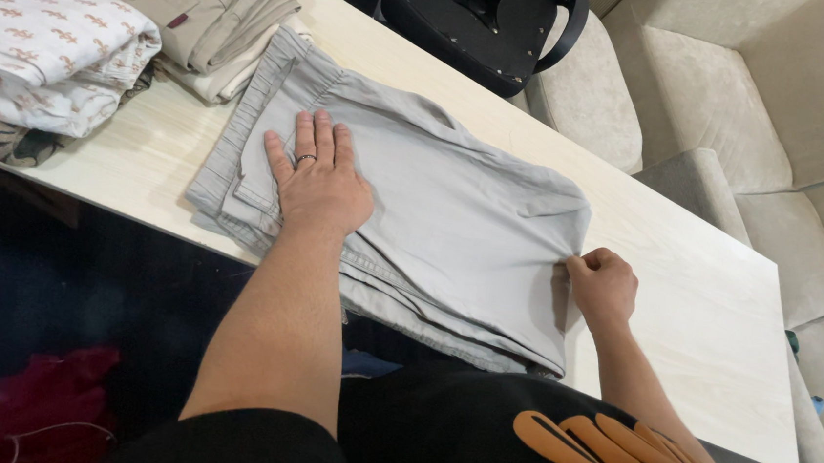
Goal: The person folds a pair of light gray shorts on a table, then stacks them with other folded clothes including shirts and pants. The person smooths and aligns the garments by hand before placing them in a neat pile.
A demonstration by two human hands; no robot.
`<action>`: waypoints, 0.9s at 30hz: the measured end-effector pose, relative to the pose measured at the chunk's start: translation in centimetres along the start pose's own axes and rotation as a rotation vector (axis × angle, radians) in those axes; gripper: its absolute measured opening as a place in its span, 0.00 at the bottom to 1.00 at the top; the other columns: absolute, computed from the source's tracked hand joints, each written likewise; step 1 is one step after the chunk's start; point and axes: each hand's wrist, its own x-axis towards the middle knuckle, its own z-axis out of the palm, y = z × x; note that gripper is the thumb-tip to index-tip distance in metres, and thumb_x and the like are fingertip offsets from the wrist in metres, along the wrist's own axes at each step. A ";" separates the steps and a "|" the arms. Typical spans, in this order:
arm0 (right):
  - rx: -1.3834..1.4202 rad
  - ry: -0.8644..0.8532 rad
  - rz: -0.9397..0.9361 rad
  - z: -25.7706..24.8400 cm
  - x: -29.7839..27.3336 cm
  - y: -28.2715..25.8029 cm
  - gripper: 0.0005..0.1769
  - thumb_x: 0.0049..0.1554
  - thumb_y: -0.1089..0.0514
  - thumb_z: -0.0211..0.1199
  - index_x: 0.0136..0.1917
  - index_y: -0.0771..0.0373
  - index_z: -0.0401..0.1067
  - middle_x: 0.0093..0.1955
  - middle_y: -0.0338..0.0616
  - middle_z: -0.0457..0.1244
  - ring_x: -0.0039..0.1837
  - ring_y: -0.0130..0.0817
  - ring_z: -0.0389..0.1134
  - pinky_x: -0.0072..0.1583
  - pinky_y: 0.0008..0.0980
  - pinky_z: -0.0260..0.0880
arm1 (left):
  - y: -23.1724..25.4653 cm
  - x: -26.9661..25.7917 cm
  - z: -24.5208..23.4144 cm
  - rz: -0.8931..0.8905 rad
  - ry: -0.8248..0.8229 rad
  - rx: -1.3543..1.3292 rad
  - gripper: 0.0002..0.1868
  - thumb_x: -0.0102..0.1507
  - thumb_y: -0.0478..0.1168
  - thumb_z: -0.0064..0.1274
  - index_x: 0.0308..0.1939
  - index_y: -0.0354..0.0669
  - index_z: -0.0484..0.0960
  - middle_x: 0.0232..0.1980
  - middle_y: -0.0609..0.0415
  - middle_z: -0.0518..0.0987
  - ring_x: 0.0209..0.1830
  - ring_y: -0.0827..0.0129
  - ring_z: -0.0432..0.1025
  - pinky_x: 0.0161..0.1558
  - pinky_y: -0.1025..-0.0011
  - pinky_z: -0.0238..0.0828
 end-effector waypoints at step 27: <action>0.039 -0.113 -0.727 6.1 -6.8 -5.9 0.44 0.65 0.32 0.43 0.83 0.58 0.43 0.86 0.61 0.35 0.86 0.55 0.29 0.77 0.61 0.27 | 3.2 -1.2 2.6 0.107 0.077 -0.047 0.39 0.64 0.44 0.36 0.79 0.41 0.47 0.84 0.42 0.36 0.83 0.53 0.26 0.73 0.42 0.11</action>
